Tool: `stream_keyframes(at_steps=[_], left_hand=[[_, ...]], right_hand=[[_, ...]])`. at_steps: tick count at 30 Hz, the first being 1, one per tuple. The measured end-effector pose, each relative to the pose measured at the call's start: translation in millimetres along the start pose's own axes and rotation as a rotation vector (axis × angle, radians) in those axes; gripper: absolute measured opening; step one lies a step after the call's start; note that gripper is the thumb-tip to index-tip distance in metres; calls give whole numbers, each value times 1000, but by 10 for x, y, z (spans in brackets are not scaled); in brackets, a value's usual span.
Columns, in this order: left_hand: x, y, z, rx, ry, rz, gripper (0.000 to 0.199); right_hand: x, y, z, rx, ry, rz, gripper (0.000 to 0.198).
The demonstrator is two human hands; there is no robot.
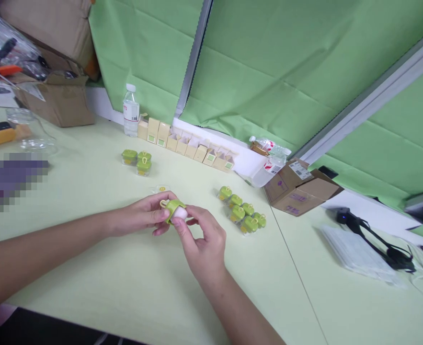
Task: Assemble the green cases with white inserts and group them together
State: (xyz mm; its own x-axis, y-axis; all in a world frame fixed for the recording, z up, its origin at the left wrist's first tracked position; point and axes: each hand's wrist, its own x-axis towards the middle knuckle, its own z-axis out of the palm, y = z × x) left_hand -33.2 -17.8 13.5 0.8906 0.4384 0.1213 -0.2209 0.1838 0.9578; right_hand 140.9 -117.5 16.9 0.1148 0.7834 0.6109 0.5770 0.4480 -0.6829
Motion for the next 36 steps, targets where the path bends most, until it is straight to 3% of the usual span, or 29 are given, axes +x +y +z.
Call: stream_keyframes(at_steps=[10, 18, 28, 36], left_hand=[[26, -72, 18, -139, -10, -3, 30], [25, -94, 24, -192, -27, 11, 27], [17, -79, 22, -190, -20, -12, 30], [8, -67, 28, -157, -20, -7, 28]], right_hand=[[-58, 37, 28, 112, 27, 43, 21], [-77, 49, 38, 93, 76, -5, 26], [-42, 44, -3, -9, 40, -99, 30], [-30, 26, -3, 33, 16, -78, 26]])
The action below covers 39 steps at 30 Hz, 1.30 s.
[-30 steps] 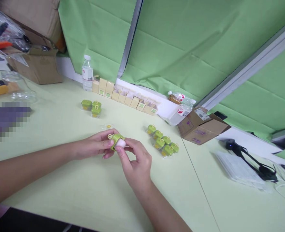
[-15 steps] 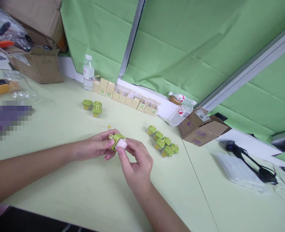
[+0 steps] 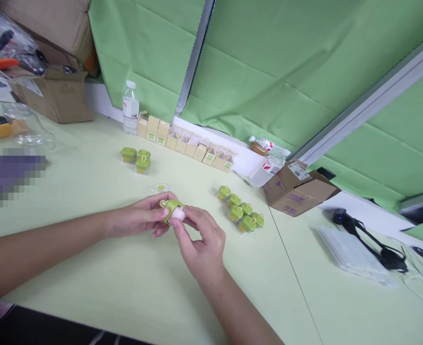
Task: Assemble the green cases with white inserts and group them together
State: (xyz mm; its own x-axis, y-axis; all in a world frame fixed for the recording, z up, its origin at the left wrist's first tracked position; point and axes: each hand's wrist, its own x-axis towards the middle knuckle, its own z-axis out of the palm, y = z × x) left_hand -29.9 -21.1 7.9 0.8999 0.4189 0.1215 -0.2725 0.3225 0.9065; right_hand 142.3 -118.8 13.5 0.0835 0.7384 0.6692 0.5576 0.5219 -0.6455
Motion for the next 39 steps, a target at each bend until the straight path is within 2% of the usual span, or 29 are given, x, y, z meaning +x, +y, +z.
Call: stream_keyframes(at_steps=[9, 12, 16, 20, 22, 25, 29, 33, 37, 39], left_hand=[[-13, 6, -17, 44, 2, 6, 25], [-7, 17, -23, 47, -11, 9, 24], [6, 43, -77, 25, -30, 49, 25], [-2, 82, -128, 22, -52, 55, 27], [-7, 96, -135, 26, -66, 37, 28], [-4, 97, -142, 10, -55, 28, 26], [7, 69, -164, -7, -88, 8, 27], [-2, 51, -169, 17, -119, 2, 35], [-14, 105, -172, 69, -147, -13, 40], [-9, 162, -213, 122, -61, 4, 38]], right_hand=[[-50, 0, 34, 143, 35, 183, 24], [-6, -19, 33, 273, 52, 273, 26], [88, 27, 20, 469, 9, 434, 25], [125, 136, 20, 383, 55, 521, 22], [116, 151, 28, 383, 5, 536, 24], [85, 111, 41, 445, -89, 486, 30], [61, 63, 52, 474, -133, 467, 42], [62, 103, 47, 509, -211, 461, 35], [54, 177, 58, 478, -226, 488, 29], [53, 207, 66, 461, -215, 536, 28]])
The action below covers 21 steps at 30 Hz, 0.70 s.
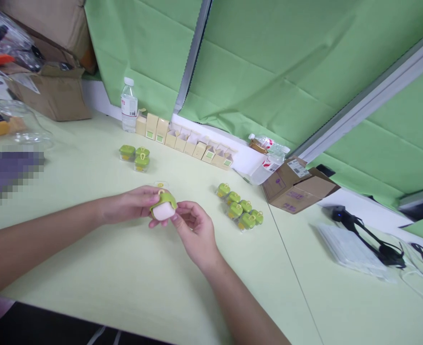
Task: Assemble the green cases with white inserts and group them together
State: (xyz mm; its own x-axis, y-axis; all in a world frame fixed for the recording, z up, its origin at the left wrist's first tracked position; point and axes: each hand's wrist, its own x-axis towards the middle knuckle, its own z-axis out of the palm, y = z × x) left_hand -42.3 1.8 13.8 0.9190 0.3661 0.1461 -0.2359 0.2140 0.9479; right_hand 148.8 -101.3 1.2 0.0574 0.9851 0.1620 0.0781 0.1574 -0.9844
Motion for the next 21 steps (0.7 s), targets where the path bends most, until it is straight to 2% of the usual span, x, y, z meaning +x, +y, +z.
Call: stream_keyframes(at_steps=[1, 3, 5, 6, 8, 11, 15, 21], left_hand=[[3, 27, -42, 33, 99, 21, 38], [6, 77, -153, 112, 372, 87, 39], [1, 111, -276, 262, 623, 133, 40], [-5, 118, -330, 376, 716, 156, 40], [-19, 113, -402, 624, 819, 179, 39], [-37, 69, -416, 947, 816, 161, 41], [-42, 0, -365, 1257, 752, 136, 43], [-45, -57, -367, 1420, 671, 91, 48]], right_hand=[[7, 7, -4, -1, 18, 24, 28], [18, 5, -15, -2, 57, 63, 30], [24, -11, -27, -9, 87, 81, 32], [25, -21, -30, -13, 96, 82, 32], [23, -36, -30, -16, 103, 80, 31], [18, -41, -15, -8, 94, 84, 31], [16, -30, 2, -11, 79, 99, 30], [18, 1, -5, -37, 57, 112, 29]])
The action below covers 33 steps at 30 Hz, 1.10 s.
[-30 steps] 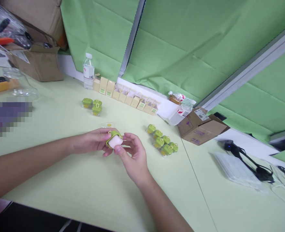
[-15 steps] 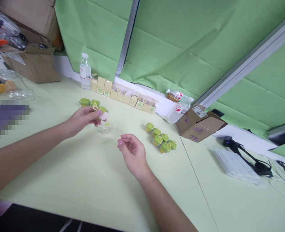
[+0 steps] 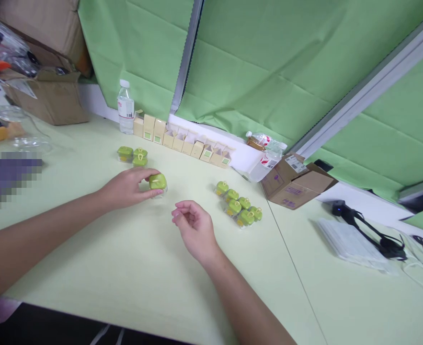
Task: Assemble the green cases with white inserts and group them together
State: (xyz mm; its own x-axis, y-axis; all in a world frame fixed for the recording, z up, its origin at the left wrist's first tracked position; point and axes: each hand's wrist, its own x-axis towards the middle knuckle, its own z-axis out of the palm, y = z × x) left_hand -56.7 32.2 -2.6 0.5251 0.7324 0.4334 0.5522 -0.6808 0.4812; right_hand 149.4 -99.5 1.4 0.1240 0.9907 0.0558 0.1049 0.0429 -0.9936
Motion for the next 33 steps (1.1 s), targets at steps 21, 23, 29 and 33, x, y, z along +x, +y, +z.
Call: stream_keyframes(at_steps=[21, 23, 29, 33], left_hand=[[30, 14, 16, -149, -128, -17, 38], [23, 25, 21, -140, -127, -13, 39], [4, 79, 0, -88, -142, -3, 30], [-15, 136, -29, -63, -141, -8, 25]], right_hand=[[-3, 24, 5, -51, -25, -17, 26], [1, 31, 2, -57, -29, -17, 26], [10, 64, -5, -78, -41, -17, 27], [12, 83, -9, -94, -47, -22, 26]])
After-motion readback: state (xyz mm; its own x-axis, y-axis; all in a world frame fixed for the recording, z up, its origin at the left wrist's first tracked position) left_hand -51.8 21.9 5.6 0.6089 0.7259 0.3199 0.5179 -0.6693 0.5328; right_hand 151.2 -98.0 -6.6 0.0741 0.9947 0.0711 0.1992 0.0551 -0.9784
